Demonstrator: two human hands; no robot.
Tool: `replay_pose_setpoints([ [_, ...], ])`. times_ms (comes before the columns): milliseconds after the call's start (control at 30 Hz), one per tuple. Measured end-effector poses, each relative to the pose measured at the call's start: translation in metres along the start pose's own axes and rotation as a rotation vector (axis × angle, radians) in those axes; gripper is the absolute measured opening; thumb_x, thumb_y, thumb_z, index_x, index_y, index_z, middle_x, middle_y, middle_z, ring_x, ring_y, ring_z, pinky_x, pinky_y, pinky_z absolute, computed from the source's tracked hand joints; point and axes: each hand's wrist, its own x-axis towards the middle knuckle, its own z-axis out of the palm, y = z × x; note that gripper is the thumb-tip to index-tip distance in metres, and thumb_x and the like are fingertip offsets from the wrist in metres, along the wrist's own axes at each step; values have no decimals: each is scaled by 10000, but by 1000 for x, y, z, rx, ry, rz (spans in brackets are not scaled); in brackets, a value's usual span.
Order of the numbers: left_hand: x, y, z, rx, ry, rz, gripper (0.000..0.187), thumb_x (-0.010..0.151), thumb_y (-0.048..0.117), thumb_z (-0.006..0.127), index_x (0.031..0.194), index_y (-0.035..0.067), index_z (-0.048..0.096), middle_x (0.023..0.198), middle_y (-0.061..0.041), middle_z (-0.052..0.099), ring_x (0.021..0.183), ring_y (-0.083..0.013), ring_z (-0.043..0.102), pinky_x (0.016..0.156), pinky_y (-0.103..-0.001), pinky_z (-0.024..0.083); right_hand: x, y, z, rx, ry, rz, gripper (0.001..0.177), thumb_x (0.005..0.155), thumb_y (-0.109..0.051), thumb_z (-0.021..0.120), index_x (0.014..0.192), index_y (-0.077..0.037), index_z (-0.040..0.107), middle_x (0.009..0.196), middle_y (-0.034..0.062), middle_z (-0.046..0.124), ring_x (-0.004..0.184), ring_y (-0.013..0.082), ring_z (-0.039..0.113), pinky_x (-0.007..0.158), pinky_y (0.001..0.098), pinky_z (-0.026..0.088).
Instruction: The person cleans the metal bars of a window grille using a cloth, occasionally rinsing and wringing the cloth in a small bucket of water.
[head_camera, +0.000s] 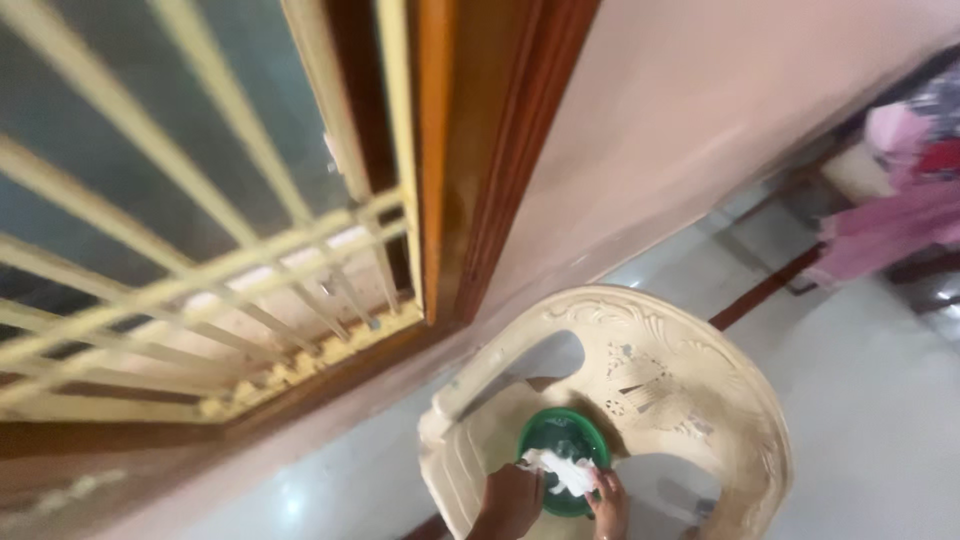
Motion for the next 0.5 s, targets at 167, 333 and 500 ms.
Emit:
replay_pose_setpoints([
  [167, 50, -18, 120, 365, -117, -340, 160, 905, 142, 595, 882, 75, 739, 941, -120, 714, 956, -310, 658, 770, -471, 534, 53, 52, -25, -558, -161, -118, 355, 897, -313, 692, 1126, -45, 736, 1154, 95, 700, 964, 244, 679, 788, 413, 544],
  [333, 77, -60, 212, 385, -206, -56, 170, 877, 94, 630, 968, 87, 774, 1074, -136, 740, 1137, -344, 645, 831, -455, 541, 81, 90, -16, -1261, -254, -502, 312, 803, -323, 757, 1010, -92, 738, 987, 149, 740, 902, 324, 718, 897, 458, 528],
  [500, 115, -114, 289, 494, -351, -130, 208, 908, 158, 627, 1030, 107, 788, 1104, -140, 729, 1101, -335, 654, 956, -580, 467, 107, 118, -1, -1573, -321, -552, 211, 792, -141, 658, 989, -111, 728, 1060, 205, 693, 997, 409, 661, 851, 503, 537],
])
